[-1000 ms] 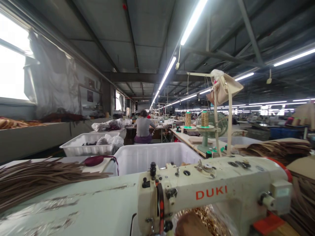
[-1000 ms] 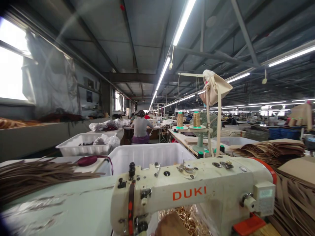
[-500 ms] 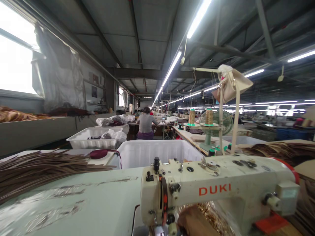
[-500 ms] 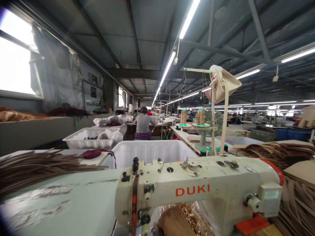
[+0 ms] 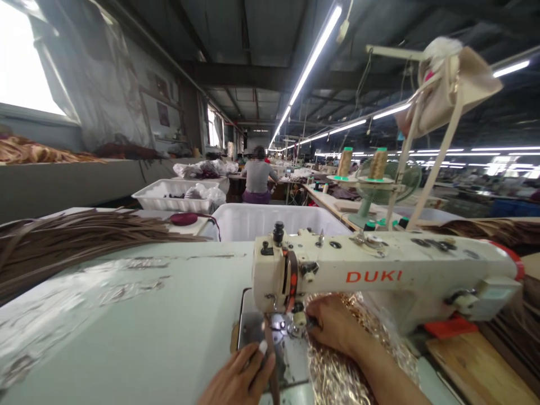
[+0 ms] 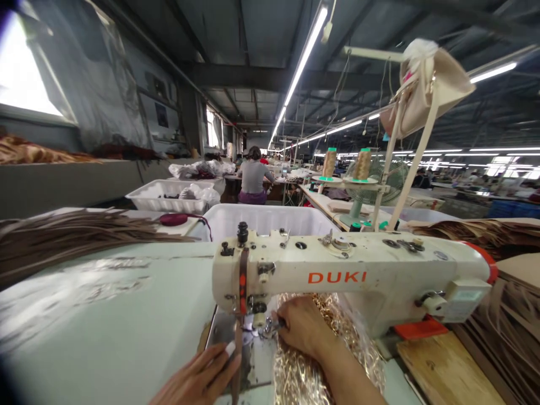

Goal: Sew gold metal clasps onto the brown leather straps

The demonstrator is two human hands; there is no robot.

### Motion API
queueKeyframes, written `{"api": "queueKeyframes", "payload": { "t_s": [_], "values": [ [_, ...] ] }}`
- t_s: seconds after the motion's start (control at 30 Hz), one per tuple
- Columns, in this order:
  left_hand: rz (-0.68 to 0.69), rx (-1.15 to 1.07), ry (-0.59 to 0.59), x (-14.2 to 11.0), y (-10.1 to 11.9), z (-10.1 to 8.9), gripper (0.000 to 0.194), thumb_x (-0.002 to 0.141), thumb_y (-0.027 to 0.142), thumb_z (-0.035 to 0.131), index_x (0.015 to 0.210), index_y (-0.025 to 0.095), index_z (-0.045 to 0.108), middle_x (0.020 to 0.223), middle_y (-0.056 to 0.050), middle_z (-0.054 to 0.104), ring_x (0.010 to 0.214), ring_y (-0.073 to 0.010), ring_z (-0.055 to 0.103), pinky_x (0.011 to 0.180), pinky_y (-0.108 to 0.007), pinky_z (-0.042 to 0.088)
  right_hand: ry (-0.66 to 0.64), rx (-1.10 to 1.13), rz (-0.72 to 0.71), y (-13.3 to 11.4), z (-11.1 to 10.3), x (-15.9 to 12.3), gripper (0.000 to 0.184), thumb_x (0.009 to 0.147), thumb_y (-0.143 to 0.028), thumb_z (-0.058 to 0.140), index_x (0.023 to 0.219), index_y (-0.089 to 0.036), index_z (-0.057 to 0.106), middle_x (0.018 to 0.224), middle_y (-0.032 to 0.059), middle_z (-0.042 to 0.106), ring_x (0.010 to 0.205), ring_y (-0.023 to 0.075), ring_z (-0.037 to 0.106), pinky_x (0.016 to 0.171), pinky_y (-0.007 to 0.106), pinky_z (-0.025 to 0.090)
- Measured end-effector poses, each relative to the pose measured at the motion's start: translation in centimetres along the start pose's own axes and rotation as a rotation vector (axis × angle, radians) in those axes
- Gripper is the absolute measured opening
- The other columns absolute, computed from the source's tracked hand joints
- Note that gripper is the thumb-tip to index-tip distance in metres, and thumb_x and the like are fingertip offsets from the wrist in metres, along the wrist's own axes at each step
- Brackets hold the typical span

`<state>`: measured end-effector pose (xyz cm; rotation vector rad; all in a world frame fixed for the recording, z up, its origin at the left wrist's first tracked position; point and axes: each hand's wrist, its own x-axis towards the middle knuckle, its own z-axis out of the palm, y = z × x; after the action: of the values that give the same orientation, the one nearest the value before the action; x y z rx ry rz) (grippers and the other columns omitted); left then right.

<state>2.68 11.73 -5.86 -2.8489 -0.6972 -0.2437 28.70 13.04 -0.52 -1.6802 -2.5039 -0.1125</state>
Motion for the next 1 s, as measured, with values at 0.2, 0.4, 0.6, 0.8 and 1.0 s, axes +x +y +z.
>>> {"api": "queueKeyframes", "payload": {
  "t_s": [0.2,0.4,0.6,0.8,1.0],
  "values": [
    [-0.022,0.016,-0.044,-0.4,0.7,1.1,0.067,0.071,0.04,0.066,0.128,0.009,0.048,0.119,-0.019,0.059,0.11,-0.0362,0.054,0.088,-0.044,0.051,0.003,-0.01,-0.035,0.3,0.0,0.2,0.022,0.082,-0.025,0.047,0.065,-0.019,0.061,0.072,0.0026,0.067,0.069,0.0168,0.06,0.062,0.026,0.031],
    [-0.046,-0.039,0.019,-0.6,0.7,-0.2,0.062,0.078,0.041,0.061,0.13,0.011,0.047,0.121,-0.017,0.058,0.113,-0.0349,0.052,0.091,-0.043,0.05,0.025,-0.005,-0.047,0.2,-0.1,-0.1,0.025,0.083,-0.025,0.046,0.063,-0.019,0.059,0.071,0.0022,0.067,0.068,0.0164,0.06,0.061,0.025,0.031],
    [-0.075,-0.04,-0.086,-0.2,1.5,-4.0,0.055,0.081,0.036,0.062,0.127,0.01,0.05,0.119,-0.016,0.059,0.111,-0.0335,0.054,0.09,-0.042,0.052,0.025,0.006,-0.059,0.6,0.4,0.0,0.024,0.083,-0.025,0.046,0.064,-0.019,0.059,0.073,0.0021,0.067,0.071,0.0169,0.061,0.063,0.025,0.031],
    [-0.051,-0.074,0.073,-0.6,1.0,-0.4,0.054,0.078,0.041,0.065,0.123,0.014,0.052,0.112,-0.012,0.063,0.108,-0.0318,0.054,0.092,-0.043,0.05,0.029,-0.021,-0.067,0.6,0.2,0.1,0.024,0.083,-0.025,0.047,0.063,-0.019,0.058,0.071,0.0019,0.066,0.068,0.0166,0.059,0.06,0.026,0.029],
    [-0.004,-0.137,0.113,-0.3,1.0,-2.2,0.035,0.087,0.044,0.052,0.11,0.018,0.057,0.103,-0.006,0.065,0.095,-0.0243,0.058,0.082,-0.035,0.052,0.007,-0.03,-0.065,0.4,-0.2,0.1,0.024,0.084,-0.025,0.047,0.064,-0.019,0.06,0.071,0.0023,0.066,0.068,0.0163,0.058,0.059,0.026,0.028]
  ]
}}
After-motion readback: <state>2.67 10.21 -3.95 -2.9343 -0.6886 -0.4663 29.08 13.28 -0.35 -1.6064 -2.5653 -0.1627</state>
